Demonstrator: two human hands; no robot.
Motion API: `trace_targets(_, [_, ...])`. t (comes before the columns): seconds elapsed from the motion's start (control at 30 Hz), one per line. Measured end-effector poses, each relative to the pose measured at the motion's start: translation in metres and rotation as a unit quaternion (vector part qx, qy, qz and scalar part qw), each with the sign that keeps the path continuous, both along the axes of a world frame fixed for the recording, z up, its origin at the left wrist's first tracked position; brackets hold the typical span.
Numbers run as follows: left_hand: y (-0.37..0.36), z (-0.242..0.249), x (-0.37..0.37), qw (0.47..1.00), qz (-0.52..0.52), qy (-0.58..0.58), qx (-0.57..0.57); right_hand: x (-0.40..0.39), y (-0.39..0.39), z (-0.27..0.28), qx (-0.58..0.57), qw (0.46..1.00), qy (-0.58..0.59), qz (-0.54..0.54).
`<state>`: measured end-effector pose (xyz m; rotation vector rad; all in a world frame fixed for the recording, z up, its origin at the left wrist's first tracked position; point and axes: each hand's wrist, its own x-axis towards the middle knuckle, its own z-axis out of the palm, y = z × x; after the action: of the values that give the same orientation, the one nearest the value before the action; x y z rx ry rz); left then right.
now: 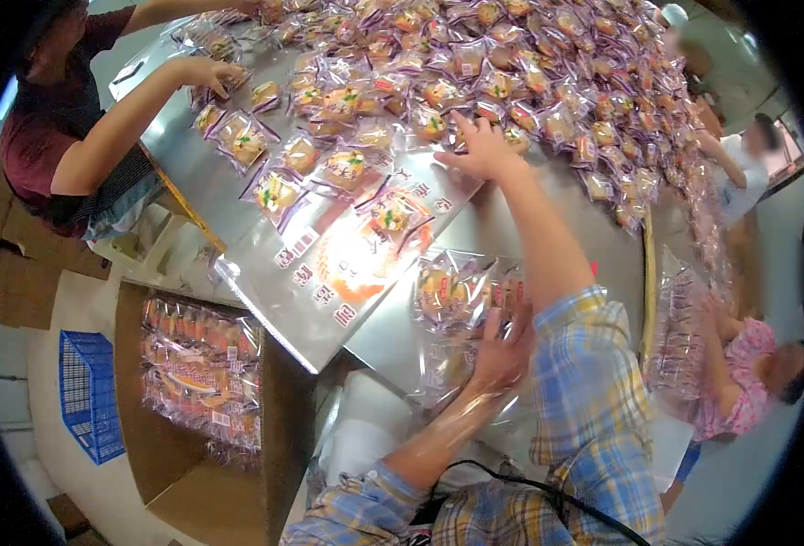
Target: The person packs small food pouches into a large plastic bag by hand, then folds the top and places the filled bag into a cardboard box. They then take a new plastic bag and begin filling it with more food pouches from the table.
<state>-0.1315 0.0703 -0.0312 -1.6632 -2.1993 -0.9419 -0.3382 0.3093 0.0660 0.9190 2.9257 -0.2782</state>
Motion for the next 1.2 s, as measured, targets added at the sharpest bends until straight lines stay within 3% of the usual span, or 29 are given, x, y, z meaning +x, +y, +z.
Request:
trace_targets(0.1, [0.004,-0.019,0.006,0.999,0.012,0.037,0.02,-0.003,0.0,-0.004,0.054,0.997,0.055,-0.016])
trace_targets(0.17, [0.001,0.002,0.001,0.998,0.011,0.034,0.045,-0.002,0.019,-0.025,0.069,0.993,0.093,-0.019])
trace_targets(0.2, [0.001,-0.001,0.0,1.0,-0.011,0.024,-0.005,-0.001,0.018,-0.026,0.087,0.987,0.132,-0.014])
trace_targets(0.3, [0.001,-0.002,0.003,1.0,-0.014,0.016,0.001,0.0,0.012,-0.028,0.111,0.985,0.126,-0.03])
trace_targets(0.33, [-0.002,0.002,0.002,0.996,-0.019,0.041,-0.082,-0.001,0.007,-0.031,0.114,0.984,0.13,-0.032])
trace_targets(0.43, [-0.001,-0.009,0.007,0.994,-0.024,0.04,-0.097,-0.01,-0.011,-0.032,0.181,0.975,0.123,-0.019])
trace_targets(0.73, [0.006,0.012,0.003,0.977,-0.008,0.008,-0.211,0.02,-0.009,-0.007,0.171,0.977,0.128,-0.02])
trace_targets(0.8, [0.005,0.033,-0.001,0.981,-0.026,-0.143,-0.125,0.032,-0.01,0.009,0.186,0.97,0.153,-0.004])
trace_targets(0.93, [-0.006,0.046,-0.009,0.979,-0.071,-0.141,-0.129,0.027,-0.024,0.021,0.289,0.939,0.185,0.03])
trace_targets(0.97, [-0.003,0.025,-0.002,0.981,-0.072,-0.135,-0.119,0.017,-0.031,0.021,0.321,0.927,0.191,0.034])
trace_targets(1.2, [-0.015,0.031,-0.006,0.989,-0.077,-0.085,-0.088,-0.038,-0.068,0.0,0.343,0.932,0.107,0.051])
